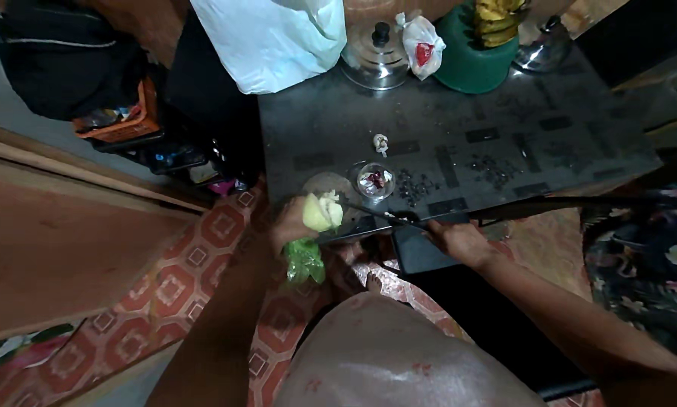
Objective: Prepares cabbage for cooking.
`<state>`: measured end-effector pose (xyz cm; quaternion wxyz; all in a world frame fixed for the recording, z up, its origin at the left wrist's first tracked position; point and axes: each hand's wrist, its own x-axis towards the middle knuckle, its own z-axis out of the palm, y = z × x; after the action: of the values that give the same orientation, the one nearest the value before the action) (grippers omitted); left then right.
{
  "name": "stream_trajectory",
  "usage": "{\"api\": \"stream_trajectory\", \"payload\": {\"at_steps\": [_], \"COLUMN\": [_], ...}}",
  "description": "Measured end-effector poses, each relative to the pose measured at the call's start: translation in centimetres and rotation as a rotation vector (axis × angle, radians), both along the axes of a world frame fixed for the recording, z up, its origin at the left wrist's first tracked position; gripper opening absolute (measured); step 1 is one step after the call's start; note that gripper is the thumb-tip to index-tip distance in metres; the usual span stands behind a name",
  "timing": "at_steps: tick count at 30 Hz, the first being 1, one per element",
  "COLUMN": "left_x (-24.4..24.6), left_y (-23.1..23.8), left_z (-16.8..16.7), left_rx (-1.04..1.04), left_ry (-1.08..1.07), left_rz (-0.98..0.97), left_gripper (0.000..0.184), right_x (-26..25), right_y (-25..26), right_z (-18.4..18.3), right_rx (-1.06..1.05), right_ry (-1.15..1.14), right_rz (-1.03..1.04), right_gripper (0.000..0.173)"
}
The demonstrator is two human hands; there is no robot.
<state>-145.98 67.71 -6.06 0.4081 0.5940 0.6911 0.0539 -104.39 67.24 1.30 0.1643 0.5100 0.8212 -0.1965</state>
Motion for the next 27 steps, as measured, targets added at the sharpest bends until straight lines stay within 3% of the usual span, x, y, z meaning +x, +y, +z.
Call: {"api": "stream_trajectory", "payload": {"at_steps": [6, 13, 19, 23, 27], "left_x": [1.3, 3.0, 6.1, 6.2, 4.4], "left_y": [-1.2, -2.5, -3.0, -3.3, -3.0], "left_z": [-0.1, 1.0, 0.9, 1.0, 0.3], "left_rx": [0.025, -0.026, -0.061, -0.04, -0.003], "left_ry": [-0.046, 0.079, 0.146, 0.075, -0.139], "left_rz": [0.136, 0.204, 0.444, 0.481, 0.51], "left_gripper": [0.108, 0.113, 0.121, 0.123, 0.109], "right_x": [0.8, 1.1, 0.3, -0.3, -0.5], "right_y": [0.4, 0.8, 0.2, -1.7, -3.4], "right_z": [-0.4, -1.2, -1.3, -1.6, -2.9], "right_rx": [0.096, 0.194, 0.111, -0.005, 0.026], "right_ry": [0.019, 0.079, 0.095, 0.122, 0.241], "right_rz": [-0.031, -0.109, -0.219, -0.347, -0.45], "right_gripper": [0.047, 0.051, 0.055, 0.057, 0.058]}}
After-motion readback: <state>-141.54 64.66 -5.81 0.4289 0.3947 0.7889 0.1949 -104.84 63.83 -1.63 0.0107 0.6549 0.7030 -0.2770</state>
